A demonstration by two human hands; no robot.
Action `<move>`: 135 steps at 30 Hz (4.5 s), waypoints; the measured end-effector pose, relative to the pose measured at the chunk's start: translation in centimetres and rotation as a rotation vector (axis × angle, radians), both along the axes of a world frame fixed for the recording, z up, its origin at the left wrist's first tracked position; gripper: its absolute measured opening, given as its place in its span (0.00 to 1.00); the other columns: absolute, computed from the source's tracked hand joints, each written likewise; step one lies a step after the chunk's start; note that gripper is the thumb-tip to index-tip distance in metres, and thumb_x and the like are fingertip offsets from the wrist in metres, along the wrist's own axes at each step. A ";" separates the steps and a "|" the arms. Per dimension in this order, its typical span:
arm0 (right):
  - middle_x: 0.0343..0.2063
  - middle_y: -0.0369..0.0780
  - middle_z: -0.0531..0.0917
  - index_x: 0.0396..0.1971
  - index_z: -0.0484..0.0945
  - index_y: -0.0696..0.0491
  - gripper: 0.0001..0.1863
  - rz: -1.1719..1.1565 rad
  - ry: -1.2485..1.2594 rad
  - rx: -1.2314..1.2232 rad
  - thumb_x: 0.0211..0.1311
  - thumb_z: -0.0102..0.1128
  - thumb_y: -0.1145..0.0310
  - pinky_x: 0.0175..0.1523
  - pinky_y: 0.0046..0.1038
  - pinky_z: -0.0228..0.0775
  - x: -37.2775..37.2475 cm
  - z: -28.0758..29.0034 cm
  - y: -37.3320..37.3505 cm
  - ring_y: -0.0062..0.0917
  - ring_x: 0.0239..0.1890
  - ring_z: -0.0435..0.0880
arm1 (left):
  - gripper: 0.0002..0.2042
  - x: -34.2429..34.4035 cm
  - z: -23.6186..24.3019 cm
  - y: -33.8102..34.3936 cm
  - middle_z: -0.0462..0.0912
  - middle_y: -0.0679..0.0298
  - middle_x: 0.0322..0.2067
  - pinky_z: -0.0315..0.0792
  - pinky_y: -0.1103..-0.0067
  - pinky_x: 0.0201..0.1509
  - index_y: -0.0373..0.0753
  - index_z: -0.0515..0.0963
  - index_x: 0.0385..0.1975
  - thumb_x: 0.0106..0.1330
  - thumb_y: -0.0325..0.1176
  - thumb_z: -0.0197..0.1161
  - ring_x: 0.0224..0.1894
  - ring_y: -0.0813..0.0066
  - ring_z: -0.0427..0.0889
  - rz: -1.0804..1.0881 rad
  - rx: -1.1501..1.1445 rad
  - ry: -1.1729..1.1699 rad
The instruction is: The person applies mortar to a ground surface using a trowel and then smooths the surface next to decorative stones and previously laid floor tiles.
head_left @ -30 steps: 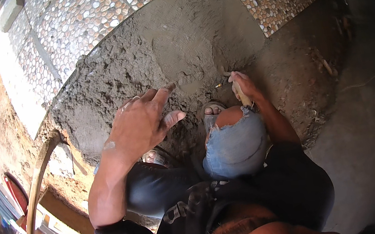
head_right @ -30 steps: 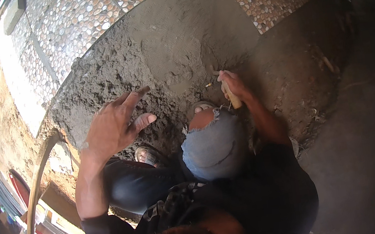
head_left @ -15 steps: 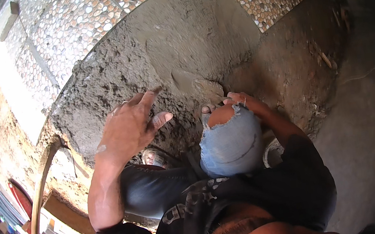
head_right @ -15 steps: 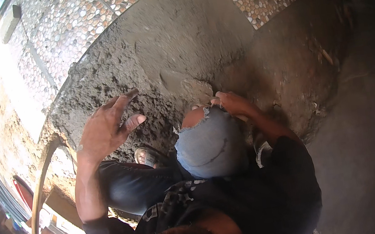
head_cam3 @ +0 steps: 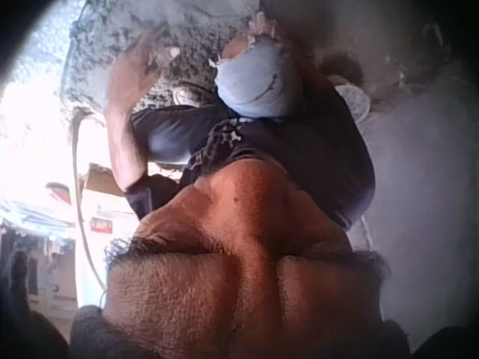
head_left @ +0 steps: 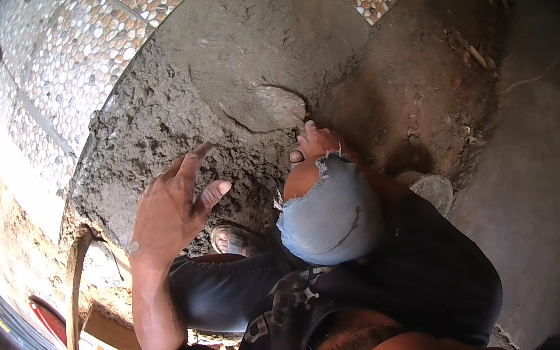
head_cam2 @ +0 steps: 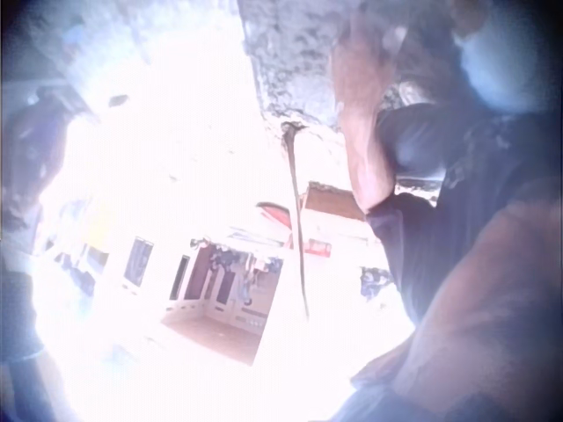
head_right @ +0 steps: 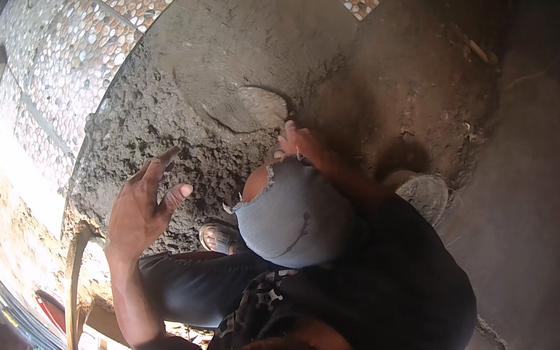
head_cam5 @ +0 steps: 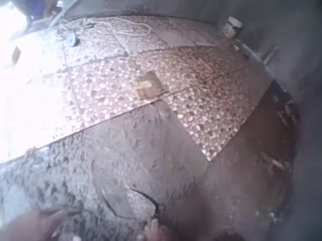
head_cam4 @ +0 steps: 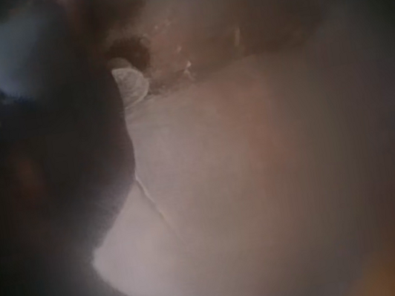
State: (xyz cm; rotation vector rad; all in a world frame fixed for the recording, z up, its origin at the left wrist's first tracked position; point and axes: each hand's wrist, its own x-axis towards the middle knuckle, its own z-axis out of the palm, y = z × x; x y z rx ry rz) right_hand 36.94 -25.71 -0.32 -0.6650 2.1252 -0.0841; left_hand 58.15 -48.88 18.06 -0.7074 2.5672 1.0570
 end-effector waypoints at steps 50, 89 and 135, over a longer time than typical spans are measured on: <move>0.34 0.60 0.80 0.40 0.73 0.61 0.24 0.079 0.130 -0.176 0.65 0.49 0.51 0.45 0.50 0.71 -1.6 0.4 -0.2 0.57 0.41 0.79 | 0.31 -0.2 0.8 -0.3 0.79 0.49 0.47 0.73 0.60 0.47 0.44 0.66 0.60 0.64 0.59 0.52 0.42 0.48 0.81 0.044 -0.008 -0.037; 0.18 0.37 0.71 0.36 0.70 0.55 0.23 -0.692 -0.376 -0.333 0.66 0.45 0.47 0.19 0.29 0.68 -11.5 -0.6 1.3 0.23 0.15 0.71 | 0.31 -1.0 1.5 0.4 0.79 0.49 0.48 0.72 0.61 0.50 0.45 0.67 0.60 0.64 0.59 0.52 0.49 0.49 0.79 0.009 0.001 -0.053; 0.55 0.61 0.71 0.61 0.63 0.63 0.38 0.083 0.373 -0.317 0.64 0.45 0.44 0.63 0.41 0.61 -21.2 -2.9 -14.8 0.53 0.59 0.69 | 0.34 -0.4 -1.3 -1.3 0.82 0.47 0.41 0.70 0.57 0.52 0.43 0.64 0.62 0.64 0.63 0.50 0.48 0.46 0.79 -0.015 -0.019 -0.047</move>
